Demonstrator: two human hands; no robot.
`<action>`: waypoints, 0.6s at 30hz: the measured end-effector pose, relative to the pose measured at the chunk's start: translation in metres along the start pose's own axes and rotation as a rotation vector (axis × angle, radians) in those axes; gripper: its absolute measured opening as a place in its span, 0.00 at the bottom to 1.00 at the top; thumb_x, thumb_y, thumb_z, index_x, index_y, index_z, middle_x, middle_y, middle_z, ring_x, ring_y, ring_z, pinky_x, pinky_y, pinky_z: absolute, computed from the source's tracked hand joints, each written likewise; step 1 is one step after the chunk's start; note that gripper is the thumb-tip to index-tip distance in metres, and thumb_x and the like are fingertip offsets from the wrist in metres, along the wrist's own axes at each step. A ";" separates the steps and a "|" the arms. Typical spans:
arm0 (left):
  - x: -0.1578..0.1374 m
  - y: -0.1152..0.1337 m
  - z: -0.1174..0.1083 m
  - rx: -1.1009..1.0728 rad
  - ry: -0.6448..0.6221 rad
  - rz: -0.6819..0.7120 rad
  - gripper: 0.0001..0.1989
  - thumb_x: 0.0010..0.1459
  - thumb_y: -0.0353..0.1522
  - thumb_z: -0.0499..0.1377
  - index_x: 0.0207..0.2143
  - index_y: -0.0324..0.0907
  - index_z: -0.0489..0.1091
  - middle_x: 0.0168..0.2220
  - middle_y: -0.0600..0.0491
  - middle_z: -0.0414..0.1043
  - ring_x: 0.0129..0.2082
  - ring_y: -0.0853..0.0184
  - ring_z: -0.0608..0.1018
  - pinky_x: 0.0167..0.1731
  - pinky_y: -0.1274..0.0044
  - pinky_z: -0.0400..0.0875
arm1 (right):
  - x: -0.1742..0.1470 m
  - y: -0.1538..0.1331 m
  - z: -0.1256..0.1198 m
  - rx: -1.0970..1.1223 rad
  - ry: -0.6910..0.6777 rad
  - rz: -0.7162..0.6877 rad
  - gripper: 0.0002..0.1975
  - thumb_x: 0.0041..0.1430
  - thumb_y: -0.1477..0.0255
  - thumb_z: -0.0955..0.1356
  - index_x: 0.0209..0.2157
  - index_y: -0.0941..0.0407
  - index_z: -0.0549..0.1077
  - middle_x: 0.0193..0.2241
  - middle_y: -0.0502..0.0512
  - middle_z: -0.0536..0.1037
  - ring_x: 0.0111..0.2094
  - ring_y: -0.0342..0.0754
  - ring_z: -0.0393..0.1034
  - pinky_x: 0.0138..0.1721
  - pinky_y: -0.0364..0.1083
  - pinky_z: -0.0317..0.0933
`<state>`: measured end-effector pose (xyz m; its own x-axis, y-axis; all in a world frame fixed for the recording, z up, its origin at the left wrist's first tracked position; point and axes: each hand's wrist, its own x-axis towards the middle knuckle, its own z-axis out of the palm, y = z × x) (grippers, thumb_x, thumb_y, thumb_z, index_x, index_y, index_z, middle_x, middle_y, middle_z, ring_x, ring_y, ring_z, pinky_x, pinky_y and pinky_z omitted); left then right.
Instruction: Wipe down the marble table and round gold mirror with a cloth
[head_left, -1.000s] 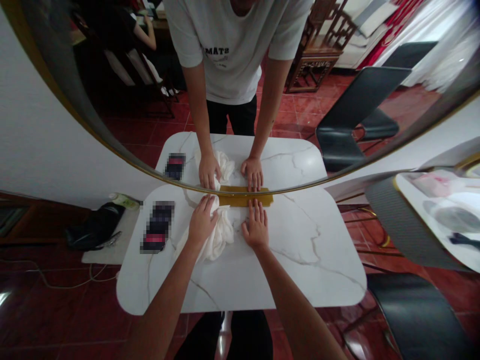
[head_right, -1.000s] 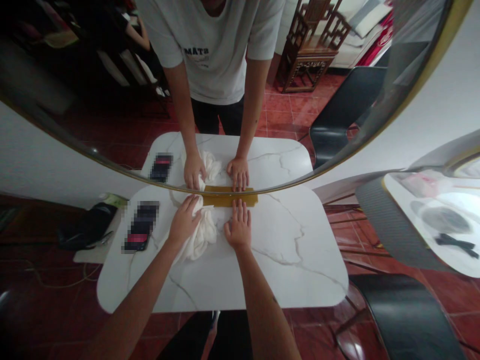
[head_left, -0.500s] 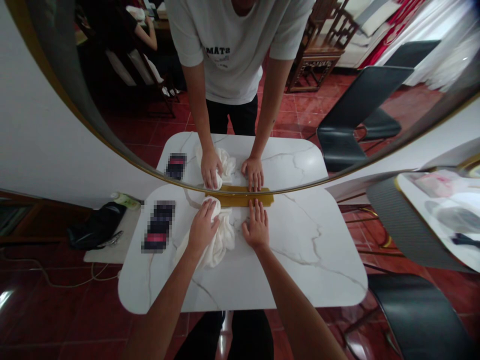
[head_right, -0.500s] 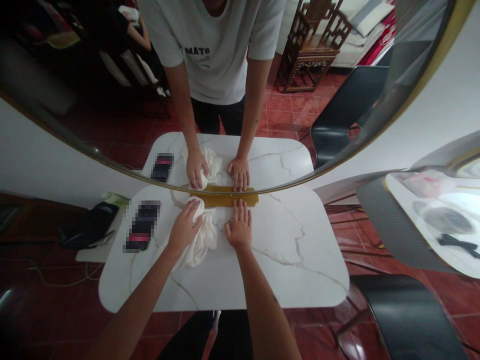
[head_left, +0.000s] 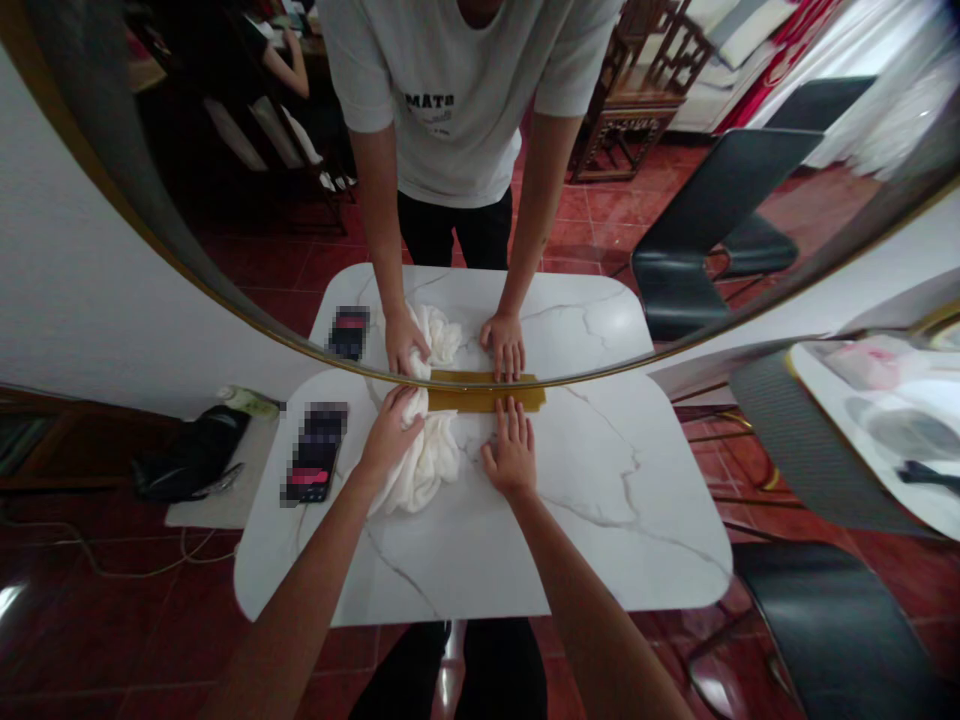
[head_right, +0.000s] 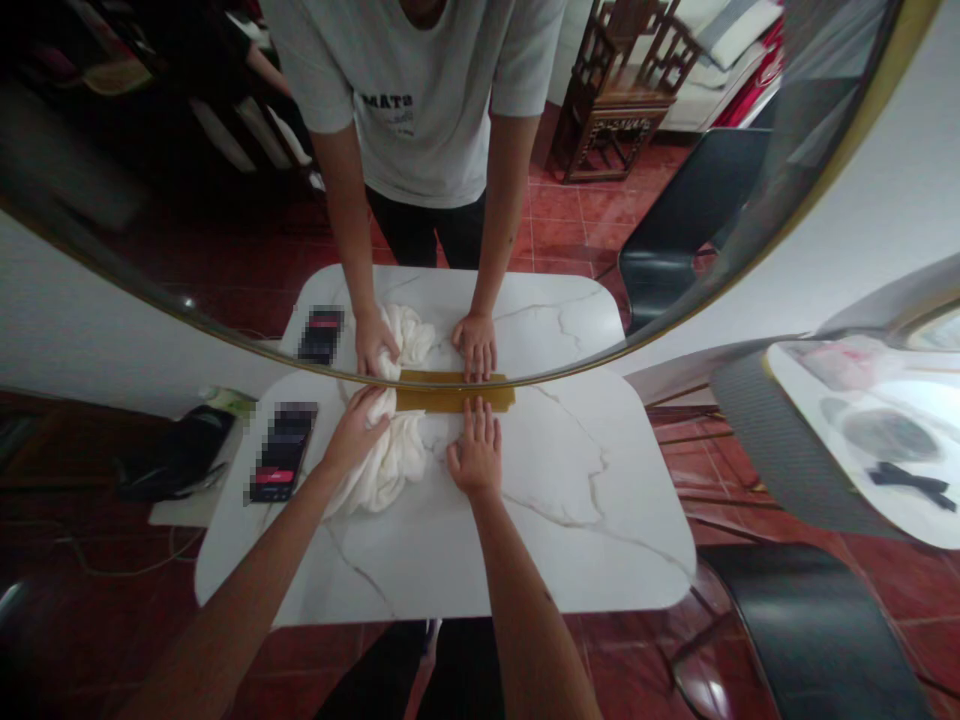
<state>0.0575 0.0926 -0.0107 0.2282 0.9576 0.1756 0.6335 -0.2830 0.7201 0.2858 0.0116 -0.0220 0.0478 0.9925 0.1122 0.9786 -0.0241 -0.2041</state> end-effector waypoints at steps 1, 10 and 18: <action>-0.005 -0.001 0.001 -0.040 0.029 -0.020 0.25 0.56 0.29 0.55 0.58 0.44 0.61 0.59 0.49 0.60 0.60 0.63 0.63 0.62 0.67 0.54 | 0.000 0.000 0.000 -0.001 0.002 -0.001 0.42 0.57 0.66 0.62 0.66 0.61 0.36 0.67 0.59 0.38 0.67 0.56 0.32 0.64 0.55 0.38; -0.032 -0.004 0.018 -0.285 0.169 -0.252 0.27 0.56 0.28 0.55 0.59 0.45 0.60 0.60 0.50 0.61 0.60 0.63 0.63 0.63 0.67 0.51 | 0.000 -0.001 0.001 -0.007 0.019 -0.003 0.42 0.57 0.66 0.62 0.67 0.59 0.36 0.67 0.59 0.40 0.66 0.56 0.36 0.63 0.55 0.39; 0.006 -0.017 0.014 -0.426 0.159 -0.373 0.25 0.52 0.28 0.56 0.54 0.44 0.66 0.55 0.52 0.68 0.57 0.63 0.68 0.61 0.68 0.55 | 0.000 -0.002 0.002 -0.006 0.022 -0.005 0.41 0.57 0.66 0.62 0.67 0.59 0.37 0.67 0.58 0.40 0.67 0.56 0.35 0.63 0.56 0.40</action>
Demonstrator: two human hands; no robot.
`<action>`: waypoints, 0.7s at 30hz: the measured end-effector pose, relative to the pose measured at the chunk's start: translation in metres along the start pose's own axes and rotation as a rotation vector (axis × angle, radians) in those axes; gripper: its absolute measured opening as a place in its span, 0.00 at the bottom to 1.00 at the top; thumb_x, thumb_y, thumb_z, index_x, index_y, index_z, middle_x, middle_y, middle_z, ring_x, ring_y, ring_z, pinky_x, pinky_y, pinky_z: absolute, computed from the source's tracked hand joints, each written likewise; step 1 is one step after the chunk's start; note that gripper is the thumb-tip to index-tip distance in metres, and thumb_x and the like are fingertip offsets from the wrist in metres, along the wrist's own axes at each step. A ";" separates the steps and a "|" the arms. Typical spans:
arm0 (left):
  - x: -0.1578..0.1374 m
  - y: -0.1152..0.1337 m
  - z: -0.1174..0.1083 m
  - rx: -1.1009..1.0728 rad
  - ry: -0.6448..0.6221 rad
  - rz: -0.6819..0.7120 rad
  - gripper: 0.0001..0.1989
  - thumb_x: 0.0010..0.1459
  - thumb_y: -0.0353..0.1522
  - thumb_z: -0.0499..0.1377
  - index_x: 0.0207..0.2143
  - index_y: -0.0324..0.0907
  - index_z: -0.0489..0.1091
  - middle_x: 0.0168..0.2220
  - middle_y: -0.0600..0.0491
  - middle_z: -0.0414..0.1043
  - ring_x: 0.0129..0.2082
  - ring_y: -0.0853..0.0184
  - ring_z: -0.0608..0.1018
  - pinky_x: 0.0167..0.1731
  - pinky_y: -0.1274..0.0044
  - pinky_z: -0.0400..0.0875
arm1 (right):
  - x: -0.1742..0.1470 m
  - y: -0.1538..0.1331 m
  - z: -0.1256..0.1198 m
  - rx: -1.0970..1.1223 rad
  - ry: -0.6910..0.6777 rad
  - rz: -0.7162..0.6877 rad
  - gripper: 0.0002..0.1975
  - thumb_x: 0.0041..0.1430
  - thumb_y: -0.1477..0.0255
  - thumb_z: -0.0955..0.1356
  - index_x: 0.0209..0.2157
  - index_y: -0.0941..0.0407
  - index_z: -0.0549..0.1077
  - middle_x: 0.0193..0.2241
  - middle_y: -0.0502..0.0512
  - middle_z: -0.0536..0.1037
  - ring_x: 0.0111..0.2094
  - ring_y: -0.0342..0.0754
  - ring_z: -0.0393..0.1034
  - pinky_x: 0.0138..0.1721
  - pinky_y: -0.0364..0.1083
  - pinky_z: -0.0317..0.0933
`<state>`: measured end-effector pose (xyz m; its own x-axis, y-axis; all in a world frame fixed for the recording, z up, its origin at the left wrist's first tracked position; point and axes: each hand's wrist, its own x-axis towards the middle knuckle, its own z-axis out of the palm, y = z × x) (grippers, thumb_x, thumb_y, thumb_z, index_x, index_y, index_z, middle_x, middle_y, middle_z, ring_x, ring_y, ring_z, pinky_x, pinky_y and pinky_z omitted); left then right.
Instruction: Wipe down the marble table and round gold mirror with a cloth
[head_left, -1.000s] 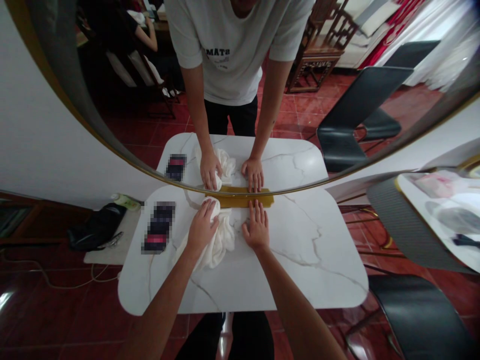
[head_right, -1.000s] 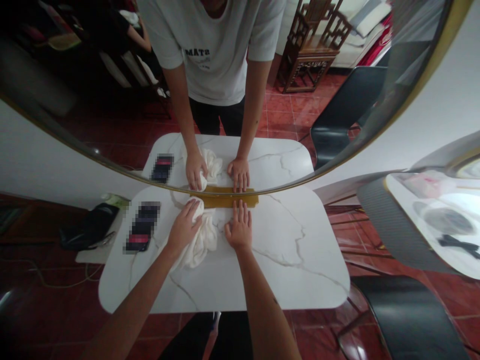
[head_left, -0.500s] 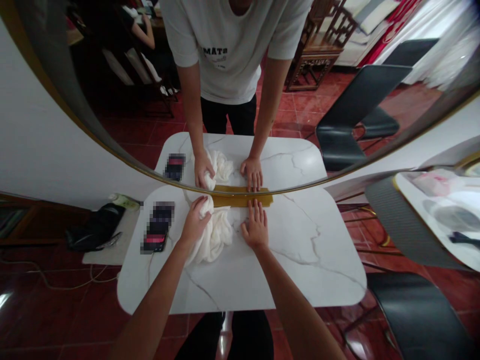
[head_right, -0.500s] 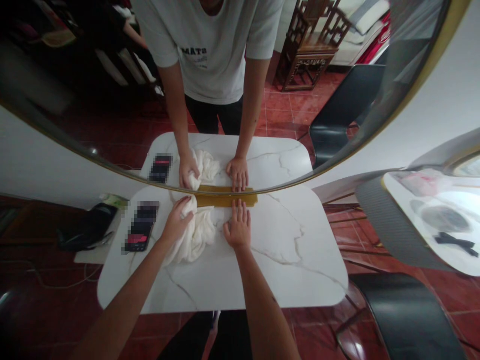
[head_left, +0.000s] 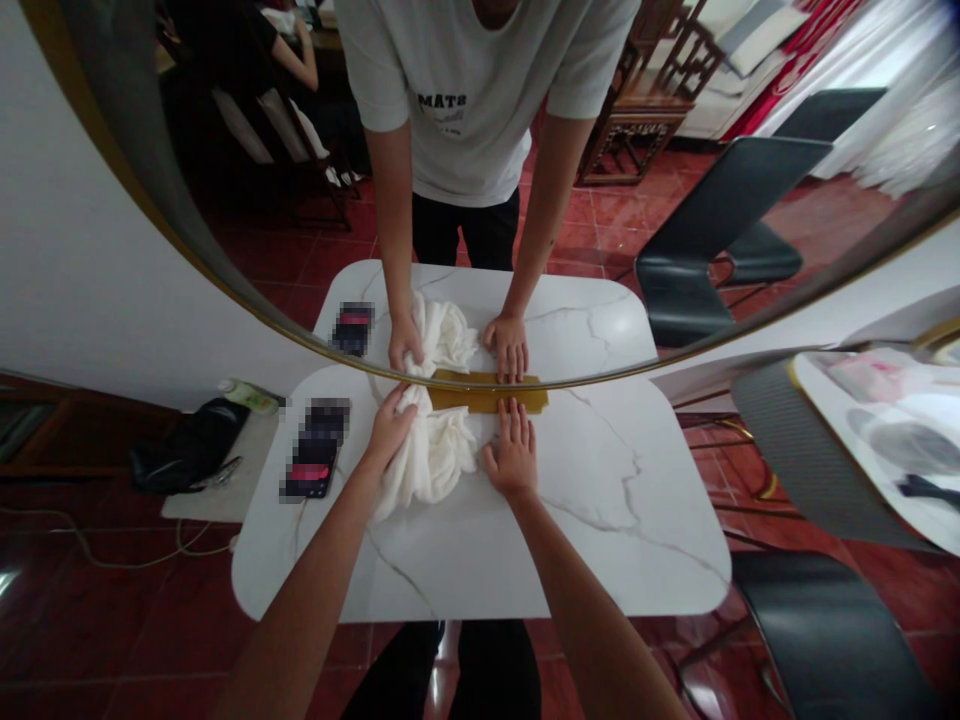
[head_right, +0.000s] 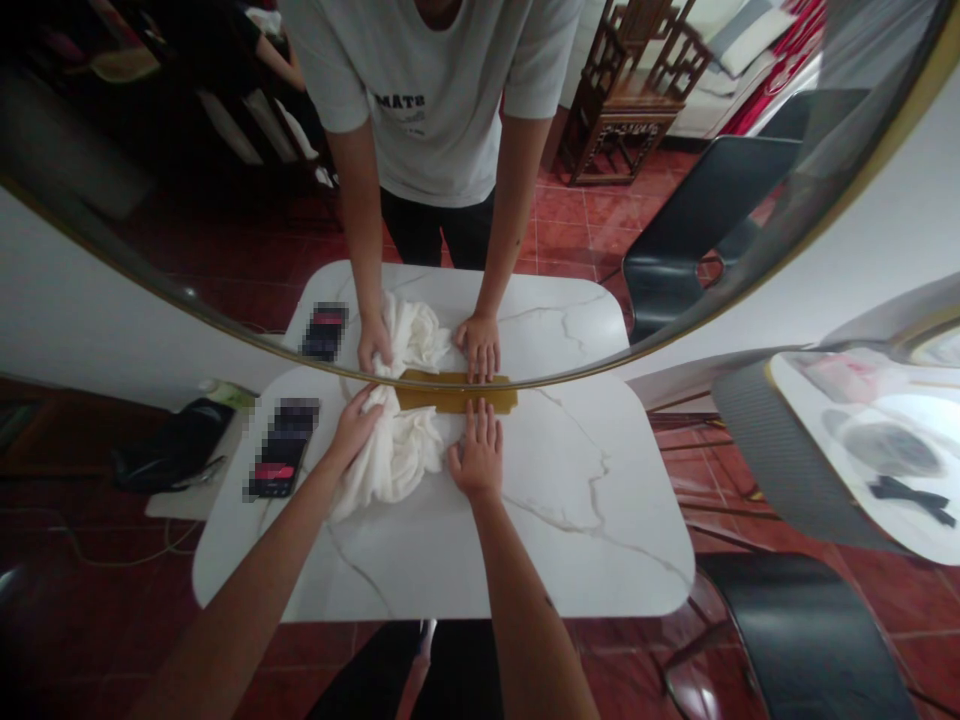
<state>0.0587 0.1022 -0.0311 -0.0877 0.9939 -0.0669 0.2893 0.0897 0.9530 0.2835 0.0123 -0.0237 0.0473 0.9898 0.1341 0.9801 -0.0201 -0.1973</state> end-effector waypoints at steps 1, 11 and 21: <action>-0.002 0.000 -0.001 -0.008 -0.005 -0.009 0.25 0.53 0.28 0.56 0.55 0.44 0.66 0.55 0.52 0.68 0.57 0.63 0.68 0.61 0.68 0.55 | 0.000 0.000 0.000 0.005 -0.002 0.000 0.41 0.57 0.67 0.62 0.67 0.59 0.38 0.67 0.58 0.40 0.67 0.56 0.35 0.63 0.56 0.40; -0.046 0.003 -0.001 -0.034 0.015 -0.013 0.27 0.55 0.27 0.54 0.58 0.47 0.63 0.60 0.55 0.62 0.61 0.64 0.63 0.63 0.69 0.50 | 0.000 -0.001 0.001 -0.013 0.006 -0.007 0.40 0.57 0.67 0.61 0.67 0.60 0.38 0.67 0.58 0.40 0.66 0.57 0.35 0.63 0.56 0.40; -0.004 -0.004 0.001 -0.069 0.007 -0.034 0.26 0.52 0.28 0.57 0.55 0.45 0.65 0.55 0.52 0.68 0.57 0.62 0.68 0.61 0.67 0.56 | 0.000 -0.001 0.000 -0.008 -0.003 0.004 0.40 0.57 0.67 0.62 0.66 0.59 0.39 0.67 0.58 0.40 0.66 0.56 0.35 0.63 0.55 0.40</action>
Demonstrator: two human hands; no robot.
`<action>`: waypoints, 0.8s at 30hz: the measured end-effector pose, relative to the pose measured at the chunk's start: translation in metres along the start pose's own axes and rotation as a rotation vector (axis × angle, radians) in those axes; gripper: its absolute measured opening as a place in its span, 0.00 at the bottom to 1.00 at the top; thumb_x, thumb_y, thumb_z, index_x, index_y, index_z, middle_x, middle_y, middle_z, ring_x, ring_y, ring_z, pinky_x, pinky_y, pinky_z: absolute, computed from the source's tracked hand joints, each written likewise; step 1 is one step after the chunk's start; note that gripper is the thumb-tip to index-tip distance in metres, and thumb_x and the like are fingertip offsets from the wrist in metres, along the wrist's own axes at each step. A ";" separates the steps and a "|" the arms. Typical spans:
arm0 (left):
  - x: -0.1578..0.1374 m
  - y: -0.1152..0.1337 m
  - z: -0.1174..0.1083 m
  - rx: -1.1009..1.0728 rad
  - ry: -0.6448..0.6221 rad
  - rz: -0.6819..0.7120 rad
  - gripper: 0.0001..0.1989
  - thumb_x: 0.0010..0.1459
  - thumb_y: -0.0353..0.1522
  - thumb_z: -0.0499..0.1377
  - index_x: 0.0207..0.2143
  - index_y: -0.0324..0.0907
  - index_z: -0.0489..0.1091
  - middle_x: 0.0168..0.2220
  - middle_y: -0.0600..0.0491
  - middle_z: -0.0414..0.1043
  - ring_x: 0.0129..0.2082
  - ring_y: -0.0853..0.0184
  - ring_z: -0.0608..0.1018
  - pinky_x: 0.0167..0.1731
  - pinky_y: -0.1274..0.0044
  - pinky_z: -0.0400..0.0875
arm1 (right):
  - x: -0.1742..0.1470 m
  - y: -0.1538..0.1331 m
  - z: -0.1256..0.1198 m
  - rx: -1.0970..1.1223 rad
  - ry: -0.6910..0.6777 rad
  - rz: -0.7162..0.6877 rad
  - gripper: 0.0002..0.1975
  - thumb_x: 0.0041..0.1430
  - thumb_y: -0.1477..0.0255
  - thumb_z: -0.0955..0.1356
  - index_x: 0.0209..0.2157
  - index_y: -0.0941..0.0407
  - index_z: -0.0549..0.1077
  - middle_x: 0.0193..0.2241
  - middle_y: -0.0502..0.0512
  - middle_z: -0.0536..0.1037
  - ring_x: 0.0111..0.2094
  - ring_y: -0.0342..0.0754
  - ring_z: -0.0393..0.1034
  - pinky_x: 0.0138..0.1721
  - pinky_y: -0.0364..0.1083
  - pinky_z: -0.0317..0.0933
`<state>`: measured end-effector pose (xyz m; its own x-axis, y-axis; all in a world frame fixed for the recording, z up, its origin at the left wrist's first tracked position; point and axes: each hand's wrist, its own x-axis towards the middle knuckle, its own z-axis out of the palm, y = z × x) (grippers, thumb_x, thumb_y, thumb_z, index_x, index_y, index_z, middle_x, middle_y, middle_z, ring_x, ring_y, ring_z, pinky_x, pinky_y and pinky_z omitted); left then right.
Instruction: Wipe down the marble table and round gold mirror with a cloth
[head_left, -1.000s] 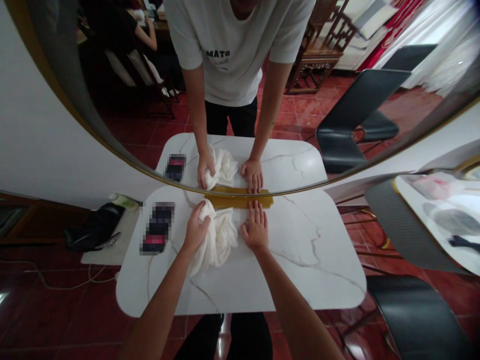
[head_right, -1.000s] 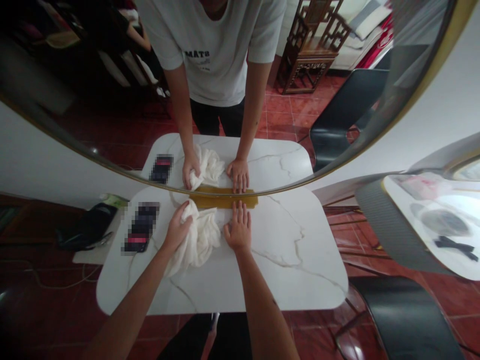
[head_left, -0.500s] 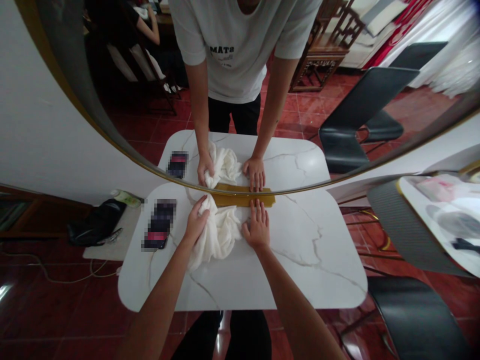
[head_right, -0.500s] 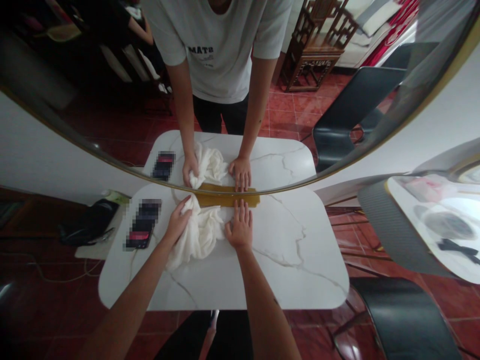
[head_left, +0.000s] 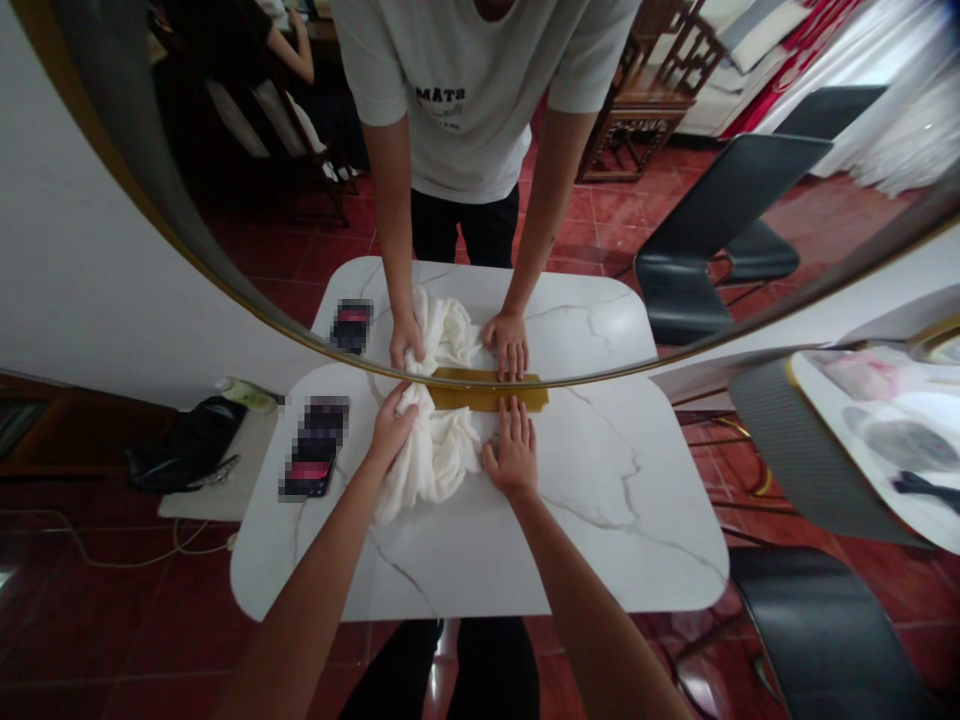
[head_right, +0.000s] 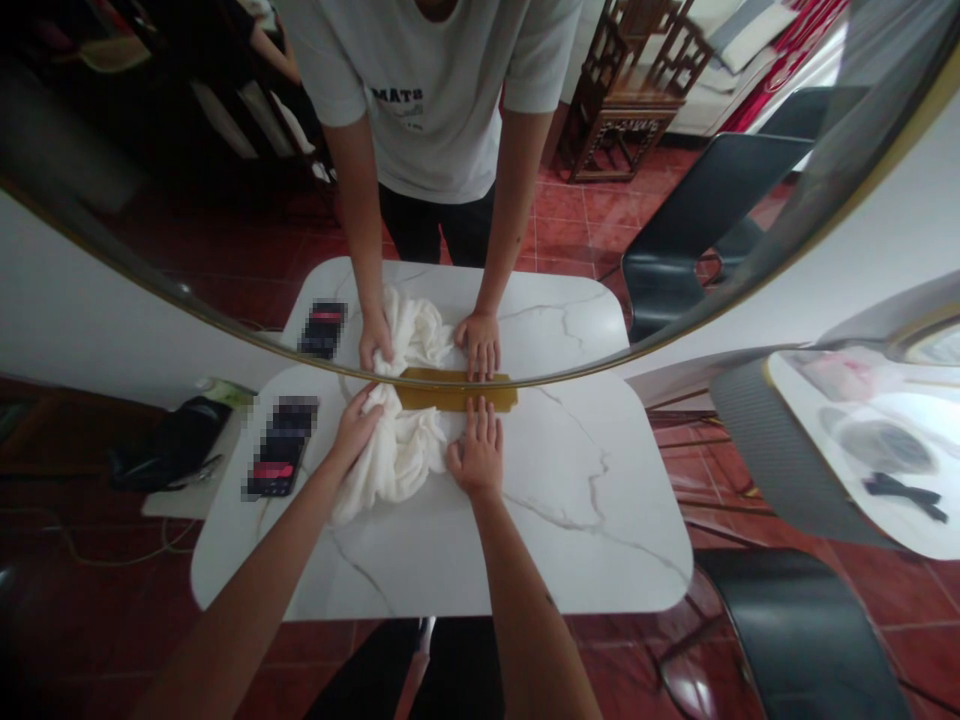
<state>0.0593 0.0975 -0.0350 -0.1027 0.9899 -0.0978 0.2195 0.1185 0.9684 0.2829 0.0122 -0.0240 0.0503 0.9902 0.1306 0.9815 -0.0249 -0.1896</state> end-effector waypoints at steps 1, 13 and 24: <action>0.000 0.000 0.000 -0.002 0.000 -0.009 0.26 0.52 0.28 0.57 0.55 0.45 0.65 0.55 0.53 0.68 0.56 0.62 0.69 0.61 0.67 0.56 | 0.000 0.000 0.000 0.001 0.000 0.000 0.40 0.57 0.67 0.62 0.66 0.59 0.39 0.67 0.58 0.40 0.66 0.56 0.35 0.63 0.55 0.40; -0.073 0.004 0.025 0.042 0.163 -0.026 0.28 0.57 0.30 0.53 0.60 0.48 0.57 0.60 0.52 0.61 0.60 0.64 0.63 0.62 0.69 0.54 | 0.000 0.001 0.001 -0.002 -0.002 -0.011 0.40 0.58 0.67 0.61 0.67 0.57 0.36 0.67 0.57 0.39 0.67 0.55 0.34 0.63 0.56 0.40; -0.064 0.012 0.043 0.016 0.221 -0.079 0.28 0.58 0.31 0.53 0.61 0.45 0.55 0.61 0.50 0.59 0.60 0.64 0.63 0.61 0.69 0.56 | 0.000 0.002 0.005 0.011 -0.015 0.009 0.37 0.61 0.68 0.59 0.67 0.57 0.36 0.67 0.57 0.37 0.67 0.53 0.33 0.63 0.55 0.39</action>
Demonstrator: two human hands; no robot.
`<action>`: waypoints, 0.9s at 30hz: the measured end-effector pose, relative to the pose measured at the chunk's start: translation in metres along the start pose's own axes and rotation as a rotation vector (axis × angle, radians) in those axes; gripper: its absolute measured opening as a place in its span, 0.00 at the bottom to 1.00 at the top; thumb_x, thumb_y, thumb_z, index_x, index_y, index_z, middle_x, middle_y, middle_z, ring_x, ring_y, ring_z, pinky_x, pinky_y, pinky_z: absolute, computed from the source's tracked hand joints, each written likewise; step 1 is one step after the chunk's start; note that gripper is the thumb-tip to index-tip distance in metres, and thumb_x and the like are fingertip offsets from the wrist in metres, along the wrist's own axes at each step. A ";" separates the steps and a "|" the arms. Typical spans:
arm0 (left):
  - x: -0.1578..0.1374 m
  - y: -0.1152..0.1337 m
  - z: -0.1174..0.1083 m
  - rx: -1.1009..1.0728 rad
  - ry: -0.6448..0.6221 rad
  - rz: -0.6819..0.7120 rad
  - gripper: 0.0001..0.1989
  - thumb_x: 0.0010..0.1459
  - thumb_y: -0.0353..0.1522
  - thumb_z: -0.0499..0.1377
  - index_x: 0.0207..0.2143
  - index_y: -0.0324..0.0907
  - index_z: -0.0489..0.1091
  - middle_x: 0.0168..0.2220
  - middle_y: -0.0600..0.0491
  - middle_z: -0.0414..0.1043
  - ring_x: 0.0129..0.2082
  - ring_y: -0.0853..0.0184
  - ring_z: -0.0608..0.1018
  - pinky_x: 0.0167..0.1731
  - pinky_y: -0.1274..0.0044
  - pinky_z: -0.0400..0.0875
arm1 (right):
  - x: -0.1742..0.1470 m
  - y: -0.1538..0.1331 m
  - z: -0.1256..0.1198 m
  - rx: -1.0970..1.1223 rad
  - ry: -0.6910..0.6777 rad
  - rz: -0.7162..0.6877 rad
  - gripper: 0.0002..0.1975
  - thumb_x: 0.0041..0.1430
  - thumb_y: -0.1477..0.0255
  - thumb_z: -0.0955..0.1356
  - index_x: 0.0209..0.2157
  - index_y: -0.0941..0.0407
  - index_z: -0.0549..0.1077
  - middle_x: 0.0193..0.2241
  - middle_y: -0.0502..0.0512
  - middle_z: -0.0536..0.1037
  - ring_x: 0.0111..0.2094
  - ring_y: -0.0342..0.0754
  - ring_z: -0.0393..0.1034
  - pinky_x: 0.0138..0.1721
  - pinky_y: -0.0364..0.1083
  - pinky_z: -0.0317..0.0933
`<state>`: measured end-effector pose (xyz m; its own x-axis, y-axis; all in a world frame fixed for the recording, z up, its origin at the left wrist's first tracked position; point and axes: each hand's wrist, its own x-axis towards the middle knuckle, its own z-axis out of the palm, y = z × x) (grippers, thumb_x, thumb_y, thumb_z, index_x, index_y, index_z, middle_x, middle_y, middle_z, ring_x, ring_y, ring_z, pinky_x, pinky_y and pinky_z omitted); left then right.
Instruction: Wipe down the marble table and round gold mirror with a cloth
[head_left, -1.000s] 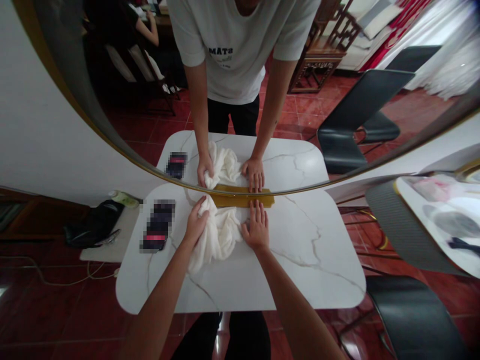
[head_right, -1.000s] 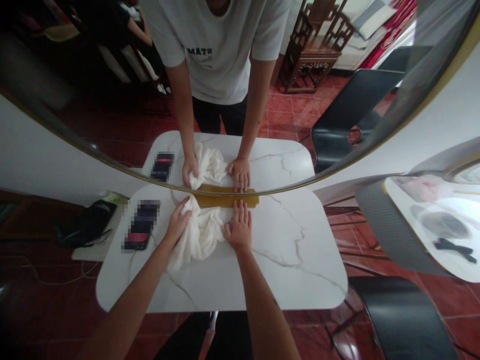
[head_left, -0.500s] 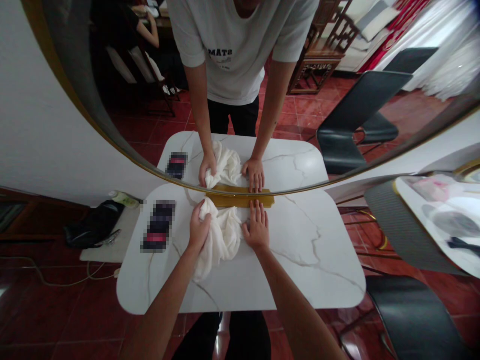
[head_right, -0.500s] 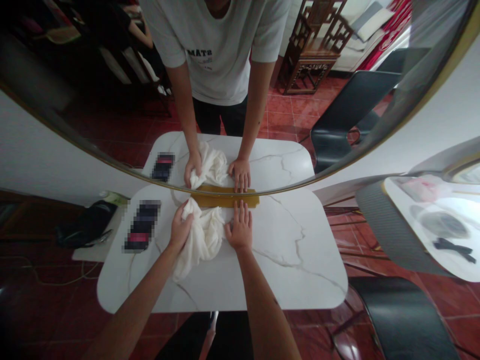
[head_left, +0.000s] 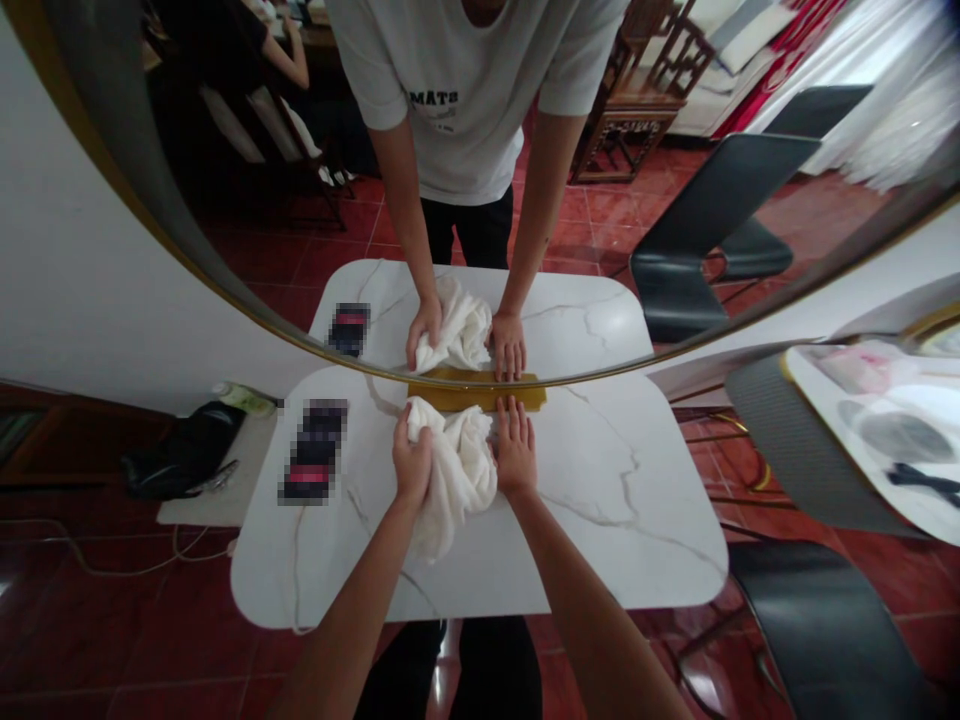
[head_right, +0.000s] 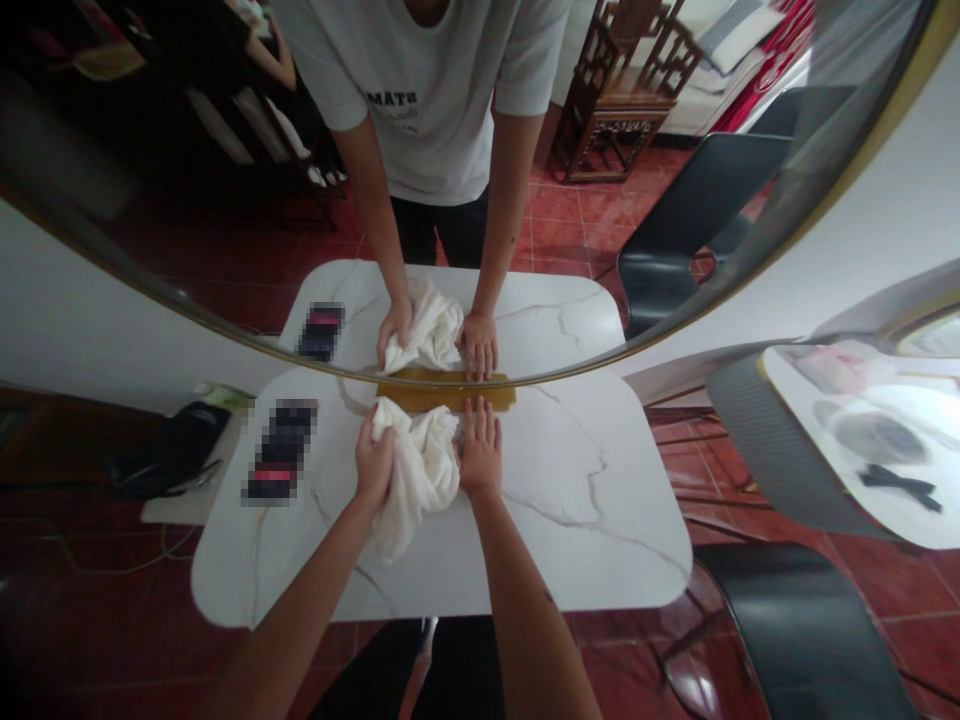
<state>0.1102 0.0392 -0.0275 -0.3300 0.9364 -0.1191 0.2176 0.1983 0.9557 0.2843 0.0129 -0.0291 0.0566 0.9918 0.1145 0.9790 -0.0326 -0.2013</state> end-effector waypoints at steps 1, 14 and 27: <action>-0.002 0.000 -0.001 -0.001 -0.002 -0.008 0.27 0.58 0.31 0.53 0.61 0.46 0.55 0.61 0.50 0.60 0.60 0.63 0.64 0.60 0.69 0.57 | 0.000 0.000 0.001 -0.002 -0.001 0.003 0.37 0.61 0.68 0.59 0.67 0.57 0.36 0.67 0.57 0.37 0.67 0.53 0.33 0.63 0.55 0.39; 0.008 -0.005 -0.008 0.003 -0.019 0.000 0.26 0.59 0.32 0.53 0.60 0.46 0.57 0.60 0.50 0.61 0.59 0.63 0.65 0.60 0.69 0.57 | -0.001 0.000 0.000 -0.001 0.008 -0.009 0.38 0.61 0.67 0.60 0.67 0.57 0.35 0.67 0.57 0.37 0.67 0.54 0.33 0.63 0.56 0.40; 0.016 0.036 -0.022 0.310 -0.367 0.444 0.28 0.55 0.26 0.53 0.59 0.45 0.60 0.60 0.51 0.61 0.61 0.62 0.62 0.63 0.67 0.52 | 0.000 -0.003 -0.006 -0.001 0.029 -0.007 0.42 0.57 0.66 0.62 0.67 0.58 0.34 0.67 0.59 0.39 0.66 0.57 0.36 0.63 0.56 0.41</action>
<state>0.0924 0.0551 0.0107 0.1754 0.9755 0.1325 0.5337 -0.2073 0.8199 0.2830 0.0119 -0.0226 0.0550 0.9881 0.1436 0.9796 -0.0255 -0.1996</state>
